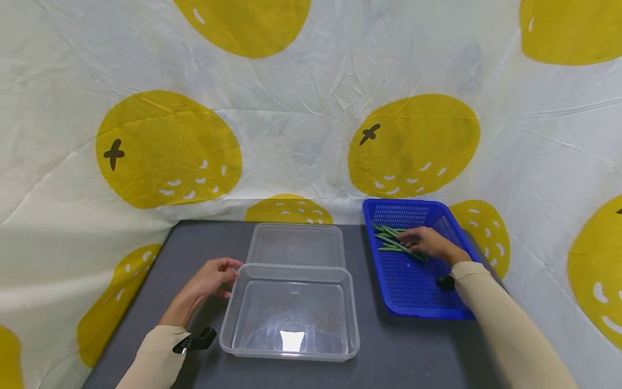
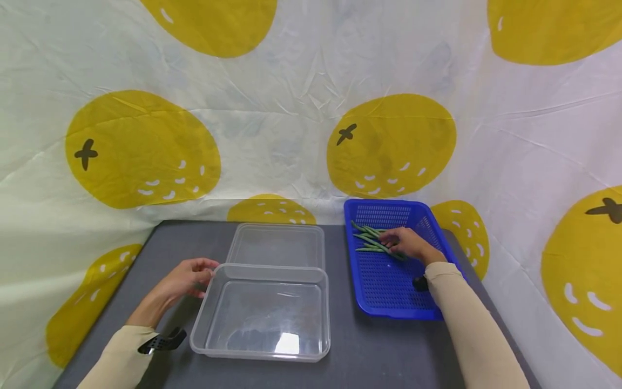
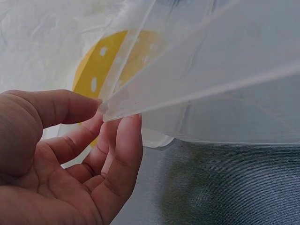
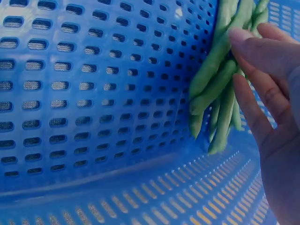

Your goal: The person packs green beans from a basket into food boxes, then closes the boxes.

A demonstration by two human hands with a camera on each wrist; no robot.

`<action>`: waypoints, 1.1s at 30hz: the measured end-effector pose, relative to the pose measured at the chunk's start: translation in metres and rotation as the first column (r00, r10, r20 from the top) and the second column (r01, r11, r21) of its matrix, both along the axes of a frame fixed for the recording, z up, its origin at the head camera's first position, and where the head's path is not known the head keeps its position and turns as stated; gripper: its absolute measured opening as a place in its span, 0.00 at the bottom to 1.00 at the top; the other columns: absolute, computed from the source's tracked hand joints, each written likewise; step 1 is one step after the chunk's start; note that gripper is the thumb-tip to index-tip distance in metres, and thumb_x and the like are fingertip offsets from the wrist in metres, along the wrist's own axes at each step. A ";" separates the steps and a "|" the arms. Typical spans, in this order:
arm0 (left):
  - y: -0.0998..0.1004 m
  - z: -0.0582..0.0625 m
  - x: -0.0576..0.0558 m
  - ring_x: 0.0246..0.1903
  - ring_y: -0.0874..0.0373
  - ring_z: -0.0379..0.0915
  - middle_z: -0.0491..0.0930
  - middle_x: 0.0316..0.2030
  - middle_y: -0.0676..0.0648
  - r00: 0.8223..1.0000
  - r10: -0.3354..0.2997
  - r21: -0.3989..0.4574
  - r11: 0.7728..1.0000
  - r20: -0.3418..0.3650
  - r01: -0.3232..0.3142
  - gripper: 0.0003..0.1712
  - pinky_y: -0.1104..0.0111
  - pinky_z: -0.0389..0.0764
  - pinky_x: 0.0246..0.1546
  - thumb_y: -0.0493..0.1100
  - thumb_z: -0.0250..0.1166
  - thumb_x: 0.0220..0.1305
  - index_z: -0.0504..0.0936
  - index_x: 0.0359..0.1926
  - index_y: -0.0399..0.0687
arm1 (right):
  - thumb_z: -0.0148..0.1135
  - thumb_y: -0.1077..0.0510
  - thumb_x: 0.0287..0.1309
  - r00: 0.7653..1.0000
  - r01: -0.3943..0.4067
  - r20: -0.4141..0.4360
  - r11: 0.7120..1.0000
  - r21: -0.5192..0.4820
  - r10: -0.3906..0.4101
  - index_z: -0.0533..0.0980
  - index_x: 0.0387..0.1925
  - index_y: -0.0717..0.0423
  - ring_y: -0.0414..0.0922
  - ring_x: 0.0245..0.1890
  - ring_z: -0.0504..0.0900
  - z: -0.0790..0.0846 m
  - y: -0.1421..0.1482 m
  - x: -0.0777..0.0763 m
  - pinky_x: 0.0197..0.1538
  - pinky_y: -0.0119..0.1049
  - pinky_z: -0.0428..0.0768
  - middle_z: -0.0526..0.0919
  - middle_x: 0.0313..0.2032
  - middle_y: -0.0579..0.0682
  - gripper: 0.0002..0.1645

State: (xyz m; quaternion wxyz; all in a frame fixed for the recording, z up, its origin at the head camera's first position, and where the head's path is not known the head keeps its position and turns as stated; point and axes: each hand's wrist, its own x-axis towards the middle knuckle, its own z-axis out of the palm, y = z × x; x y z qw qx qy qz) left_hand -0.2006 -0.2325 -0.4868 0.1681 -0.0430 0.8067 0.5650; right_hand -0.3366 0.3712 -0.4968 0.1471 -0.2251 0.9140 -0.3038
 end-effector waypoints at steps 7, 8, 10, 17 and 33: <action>0.000 -0.001 -0.004 0.39 0.50 0.81 0.82 0.47 0.36 1.000 0.009 -0.002 1.000 0.006 -0.009 0.20 0.58 0.86 0.33 0.39 0.59 0.72 0.76 0.61 0.34 | 0.67 0.69 0.59 0.997 -0.015 -0.077 0.996 0.086 0.022 0.80 0.53 0.71 0.51 0.42 0.86 0.003 -0.009 -0.002 0.48 0.49 0.84 0.87 0.43 0.60 0.19; 0.000 -0.001 -0.004 0.39 0.49 0.81 0.82 0.47 0.36 1.000 0.009 0.000 1.000 0.007 -0.009 0.20 0.58 0.86 0.33 0.39 0.59 0.72 0.76 0.61 0.34 | 0.67 0.70 0.59 0.996 -0.017 -0.085 0.995 0.094 0.025 0.80 0.53 0.71 0.51 0.41 0.86 0.003 -0.010 -0.002 0.47 0.50 0.84 0.87 0.43 0.60 0.19; 0.000 -0.001 -0.003 0.39 0.49 0.81 0.82 0.47 0.36 1.000 0.001 0.004 1.000 0.003 -0.001 0.20 0.58 0.86 0.33 0.39 0.59 0.72 0.76 0.61 0.34 | 0.66 0.70 0.60 0.996 -0.013 -0.091 0.994 0.109 0.023 0.80 0.53 0.70 0.50 0.41 0.85 0.003 -0.011 -0.001 0.47 0.49 0.84 0.87 0.42 0.58 0.19; 0.000 -0.003 -0.002 0.38 0.50 0.80 0.81 0.46 0.35 1.000 -0.007 0.013 1.000 -0.004 0.007 0.21 0.58 0.85 0.31 0.39 0.60 0.71 0.75 0.61 0.33 | 0.63 0.70 0.61 0.997 0.034 -0.069 0.996 0.087 -0.028 0.80 0.56 0.67 0.51 0.44 0.84 0.005 -0.002 0.000 0.44 0.44 0.82 0.87 0.44 0.56 0.20; 0.000 0.001 -0.004 0.35 0.52 0.78 0.81 0.44 0.35 1.000 -0.013 0.021 1.000 0.003 0.013 0.21 0.59 0.85 0.30 0.37 0.58 0.71 0.75 0.61 0.31 | 0.58 0.69 0.67 0.998 0.069 0.000 0.996 -0.062 -0.069 0.78 0.58 0.67 0.60 0.48 0.83 0.047 -0.004 0.016 0.43 0.35 0.83 0.83 0.50 0.66 0.19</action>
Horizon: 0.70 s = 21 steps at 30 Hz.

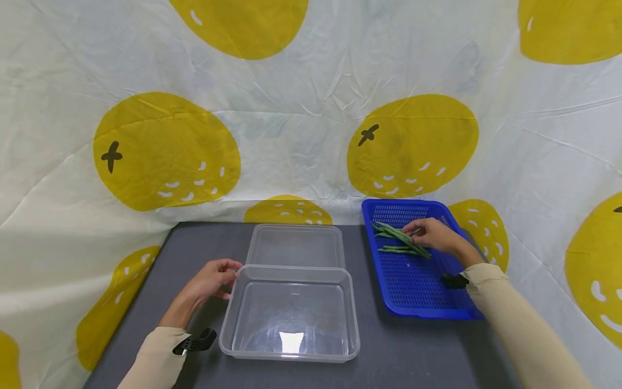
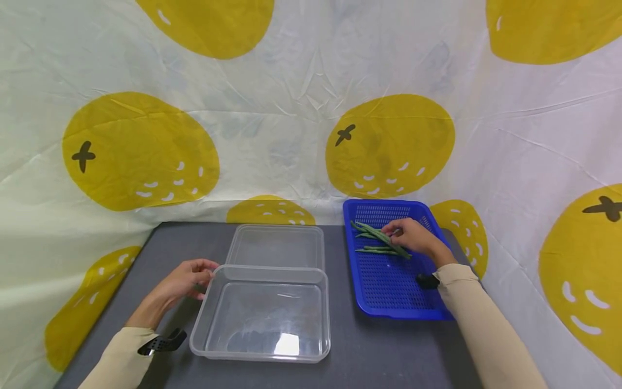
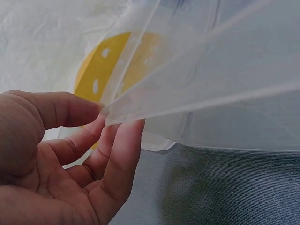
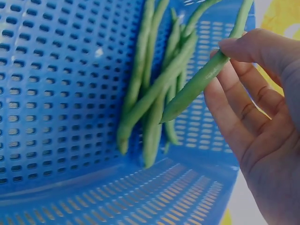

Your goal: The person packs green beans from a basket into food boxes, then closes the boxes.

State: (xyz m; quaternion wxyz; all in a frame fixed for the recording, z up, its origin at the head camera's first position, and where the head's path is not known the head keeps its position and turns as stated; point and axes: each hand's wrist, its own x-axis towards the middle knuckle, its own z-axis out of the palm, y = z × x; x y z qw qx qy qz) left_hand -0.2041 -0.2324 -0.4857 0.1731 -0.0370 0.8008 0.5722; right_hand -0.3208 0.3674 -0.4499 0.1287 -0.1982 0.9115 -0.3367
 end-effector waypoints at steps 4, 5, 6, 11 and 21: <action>0.001 0.000 0.000 0.36 0.51 0.79 0.81 0.45 0.35 1.000 0.013 -0.007 1.000 0.009 -0.013 0.20 0.59 0.86 0.31 0.37 0.57 0.71 0.75 0.61 0.32 | 0.58 0.69 0.68 1.000 0.007 -0.014 1.000 -0.017 -0.007 0.77 0.58 0.66 0.62 0.47 0.82 0.009 -0.002 0.005 0.43 0.36 0.83 0.83 0.48 0.63 0.18; 0.001 0.000 0.000 0.36 0.51 0.79 0.81 0.46 0.35 1.000 0.013 -0.011 1.000 0.011 -0.013 0.20 0.58 0.86 0.31 0.37 0.57 0.71 0.75 0.61 0.32 | 0.58 0.69 0.68 1.000 0.006 -0.020 1.000 -0.023 -0.007 0.77 0.58 0.66 0.62 0.47 0.82 0.011 -0.002 0.007 0.44 0.37 0.84 0.83 0.47 0.62 0.18; 0.001 0.000 0.000 0.36 0.51 0.79 0.81 0.46 0.35 1.000 0.014 -0.013 1.000 0.014 -0.014 0.20 0.58 0.86 0.31 0.37 0.57 0.71 0.75 0.61 0.32 | 0.58 0.68 0.68 1.000 0.005 -0.027 1.000 -0.030 -0.006 0.77 0.58 0.66 0.61 0.46 0.83 0.013 -0.003 0.009 0.44 0.37 0.84 0.83 0.47 0.61 0.18; 0.001 -0.001 0.000 0.36 0.51 0.80 0.81 0.47 0.34 1.000 0.007 -0.024 1.000 0.008 -0.007 0.21 0.58 0.86 0.31 0.37 0.58 0.71 0.75 0.61 0.32 | 0.60 0.68 0.68 0.999 0.006 -0.042 0.998 -0.060 -0.008 0.77 0.57 0.67 0.50 0.42 0.85 0.019 -0.006 0.014 0.45 0.38 0.85 0.84 0.46 0.60 0.18; 0.000 -0.005 0.001 0.36 0.52 0.80 0.81 0.46 0.36 1.000 0.003 -0.023 1.000 -0.005 -0.003 0.21 0.59 0.86 0.30 0.37 0.59 0.69 0.75 0.60 0.33 | 0.64 0.65 0.65 0.989 -0.096 -0.123 0.986 -0.133 0.080 0.79 0.56 0.64 0.53 0.44 0.84 0.029 -0.021 0.024 0.44 0.32 0.84 0.85 0.47 0.57 0.18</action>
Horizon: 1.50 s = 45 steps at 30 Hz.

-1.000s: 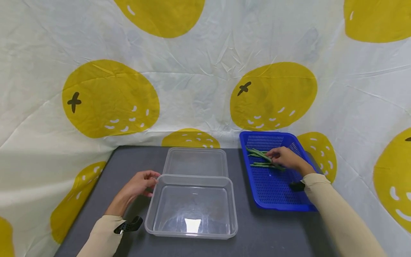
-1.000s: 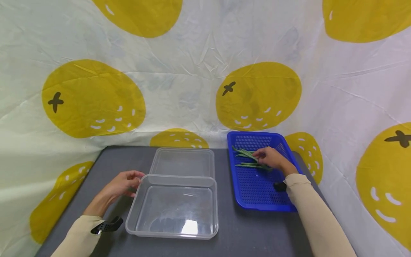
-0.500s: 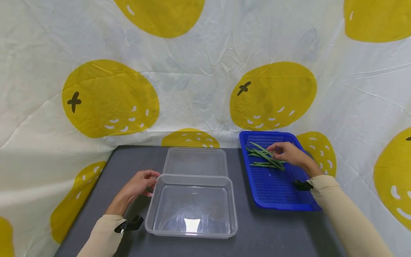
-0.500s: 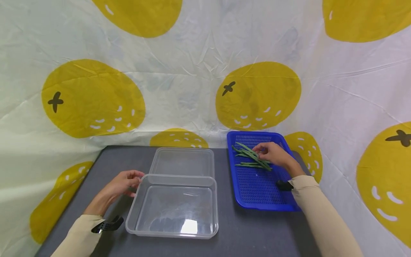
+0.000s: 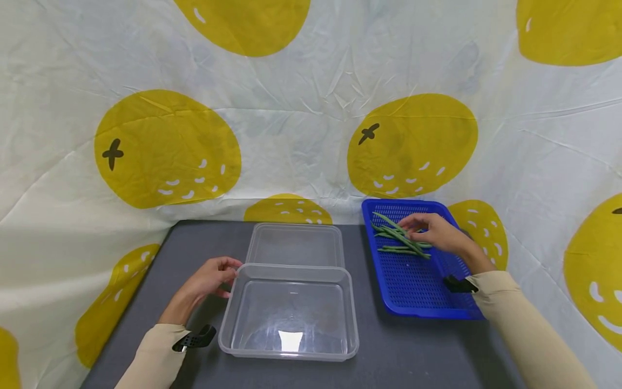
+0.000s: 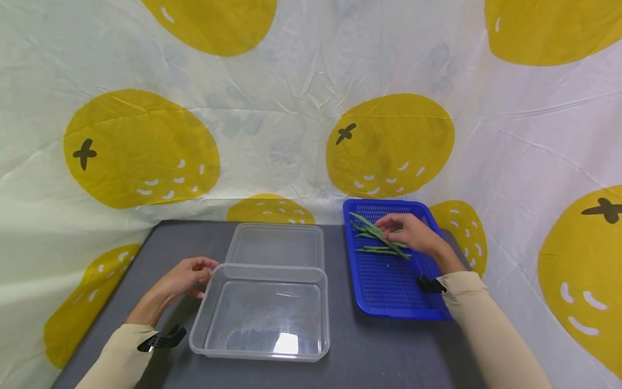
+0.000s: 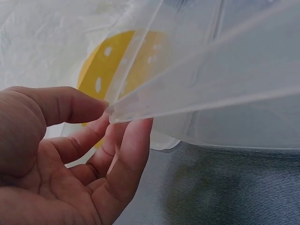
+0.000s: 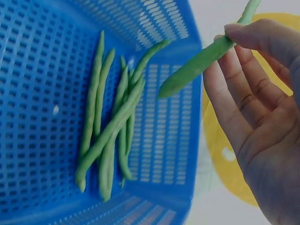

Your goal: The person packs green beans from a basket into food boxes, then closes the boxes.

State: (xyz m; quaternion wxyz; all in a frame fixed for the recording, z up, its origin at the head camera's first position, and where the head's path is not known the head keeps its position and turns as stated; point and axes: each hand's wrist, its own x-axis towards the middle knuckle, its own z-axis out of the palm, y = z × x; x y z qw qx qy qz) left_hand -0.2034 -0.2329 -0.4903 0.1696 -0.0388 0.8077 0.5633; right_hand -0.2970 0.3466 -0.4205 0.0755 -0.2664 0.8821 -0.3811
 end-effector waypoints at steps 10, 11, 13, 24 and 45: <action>0.001 0.005 0.001 0.36 0.51 0.80 0.81 0.46 0.35 1.000 -0.004 -0.001 1.000 0.006 0.004 0.21 0.58 0.86 0.30 0.37 0.59 0.69 0.75 0.60 0.32 | 0.66 0.64 0.64 0.997 -0.068 0.041 0.996 -0.051 0.071 0.79 0.55 0.62 0.51 0.43 0.87 0.013 -0.028 0.010 0.46 0.33 0.84 0.84 0.48 0.63 0.18; 0.001 0.005 0.001 0.36 0.51 0.80 0.81 0.46 0.35 1.000 -0.005 0.000 1.000 0.007 0.005 0.21 0.58 0.86 0.30 0.37 0.59 0.69 0.75 0.60 0.32 | 0.66 0.64 0.64 0.996 -0.070 0.048 0.996 -0.053 0.073 0.80 0.55 0.61 0.50 0.43 0.87 0.014 -0.030 0.011 0.46 0.33 0.84 0.84 0.48 0.62 0.18; 0.001 0.006 0.001 0.36 0.51 0.80 0.81 0.46 0.35 1.000 -0.008 0.002 1.000 0.008 0.008 0.21 0.58 0.86 0.30 0.37 0.59 0.70 0.75 0.60 0.32 | 0.66 0.64 0.64 0.995 -0.081 0.060 0.995 -0.063 0.085 0.80 0.56 0.61 0.49 0.44 0.87 0.016 -0.036 0.013 0.46 0.34 0.84 0.85 0.48 0.59 0.18; -0.001 0.007 -0.001 0.36 0.51 0.80 0.81 0.45 0.34 1.000 -0.026 0.018 0.999 -0.010 0.026 0.20 0.58 0.85 0.30 0.36 0.58 0.70 0.75 0.59 0.30 | 0.69 0.63 0.61 0.985 -0.160 0.041 0.980 -0.115 0.165 0.81 0.53 0.56 0.46 0.44 0.85 0.024 -0.061 0.024 0.45 0.36 0.85 0.86 0.44 0.53 0.18; 0.000 0.006 0.000 0.38 0.50 0.79 0.81 0.46 0.34 1.000 -0.024 -0.003 1.000 -0.005 0.024 0.20 0.58 0.86 0.30 0.37 0.58 0.71 0.75 0.61 0.32 | 0.68 0.65 0.63 0.949 -0.275 0.108 0.944 -0.185 0.298 0.81 0.55 0.56 0.48 0.44 0.84 0.026 -0.106 0.041 0.44 0.44 0.86 0.85 0.46 0.54 0.18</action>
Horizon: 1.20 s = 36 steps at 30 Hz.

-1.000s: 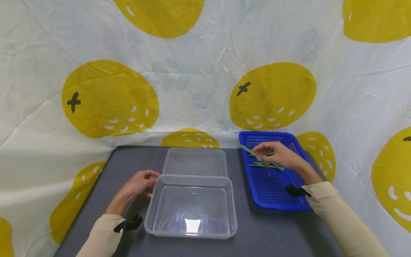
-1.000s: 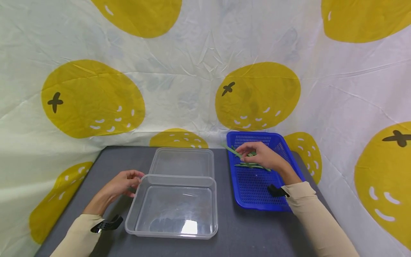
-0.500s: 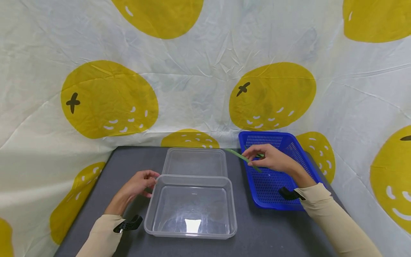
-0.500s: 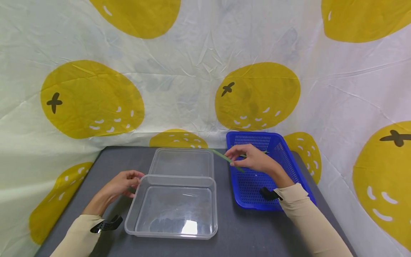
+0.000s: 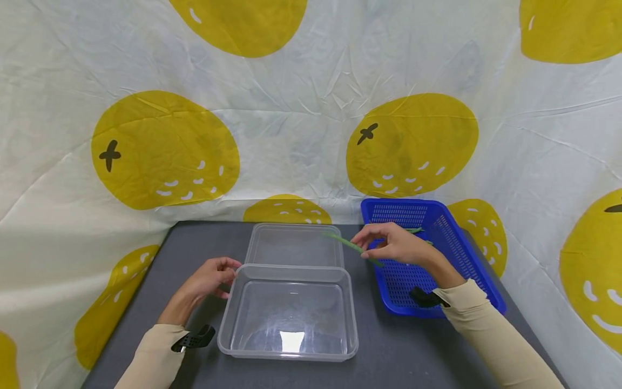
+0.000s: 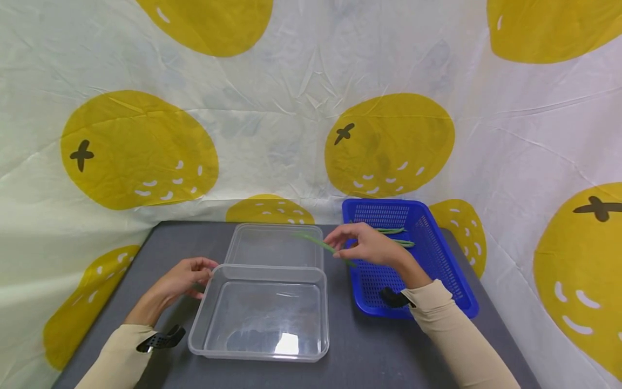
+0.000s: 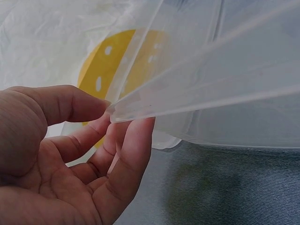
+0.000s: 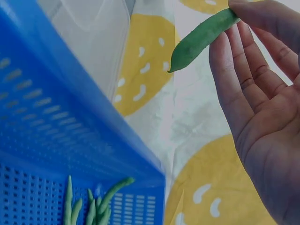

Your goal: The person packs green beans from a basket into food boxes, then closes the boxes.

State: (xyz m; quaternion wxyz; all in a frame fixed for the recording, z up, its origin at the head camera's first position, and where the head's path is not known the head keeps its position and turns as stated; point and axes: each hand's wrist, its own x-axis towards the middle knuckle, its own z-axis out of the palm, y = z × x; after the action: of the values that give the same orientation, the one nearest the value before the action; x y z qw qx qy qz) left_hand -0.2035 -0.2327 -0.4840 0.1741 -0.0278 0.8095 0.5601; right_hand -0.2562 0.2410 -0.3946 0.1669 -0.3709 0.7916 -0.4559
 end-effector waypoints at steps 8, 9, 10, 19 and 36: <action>-0.001 -0.001 0.000 0.38 0.49 0.79 0.80 0.46 0.33 1.000 -0.008 0.006 1.000 -0.007 0.008 0.20 0.58 0.86 0.30 0.36 0.57 0.71 0.74 0.60 0.31 | 0.67 0.63 0.64 0.998 -0.057 -0.022 0.998 0.004 0.058 0.81 0.55 0.53 0.47 0.44 0.83 -0.001 -0.015 0.007 0.41 0.41 0.86 0.84 0.48 0.54 0.18; -0.001 0.000 -0.001 0.38 0.49 0.79 0.80 0.45 0.33 1.000 -0.008 0.007 1.000 -0.008 0.008 0.20 0.58 0.86 0.30 0.36 0.57 0.71 0.74 0.60 0.31 | 0.67 0.63 0.64 0.998 -0.064 -0.029 0.998 0.006 0.064 0.81 0.55 0.53 0.47 0.44 0.83 -0.001 -0.017 0.007 0.41 0.41 0.86 0.84 0.48 0.54 0.18; -0.001 0.000 -0.001 0.38 0.49 0.79 0.80 0.45 0.33 1.000 -0.009 0.008 1.000 -0.008 0.009 0.20 0.58 0.86 0.30 0.36 0.57 0.71 0.74 0.60 0.31 | 0.67 0.63 0.64 0.997 -0.068 -0.035 0.998 0.010 0.069 0.81 0.55 0.53 0.47 0.44 0.83 -0.002 -0.019 0.008 0.41 0.41 0.86 0.84 0.48 0.53 0.17; -0.001 0.000 -0.002 0.36 0.51 0.78 0.80 0.43 0.35 1.000 -0.007 0.011 1.000 -0.010 0.007 0.20 0.59 0.86 0.29 0.35 0.57 0.70 0.75 0.59 0.30 | 0.68 0.62 0.63 0.994 -0.107 0.023 0.994 0.014 0.107 0.81 0.54 0.51 0.48 0.47 0.83 -0.006 -0.038 0.013 0.43 0.41 0.86 0.84 0.49 0.51 0.17; 0.000 0.001 0.001 0.36 0.51 0.78 0.80 0.43 0.35 1.000 -0.014 0.024 1.000 -0.009 0.014 0.20 0.58 0.86 0.29 0.35 0.56 0.70 0.74 0.60 0.28 | 0.69 0.61 0.62 0.979 -0.197 0.046 0.980 -0.019 0.197 0.82 0.53 0.52 0.46 0.45 0.83 -0.016 -0.067 0.025 0.41 0.41 0.86 0.84 0.46 0.50 0.17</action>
State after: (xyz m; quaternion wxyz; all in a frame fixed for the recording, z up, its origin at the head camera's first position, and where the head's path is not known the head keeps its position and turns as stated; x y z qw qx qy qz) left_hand -0.2028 -0.2327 -0.4829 0.1749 -0.0176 0.8037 0.5685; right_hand -0.2313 0.1745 -0.4105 0.2274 -0.4377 0.7434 -0.4517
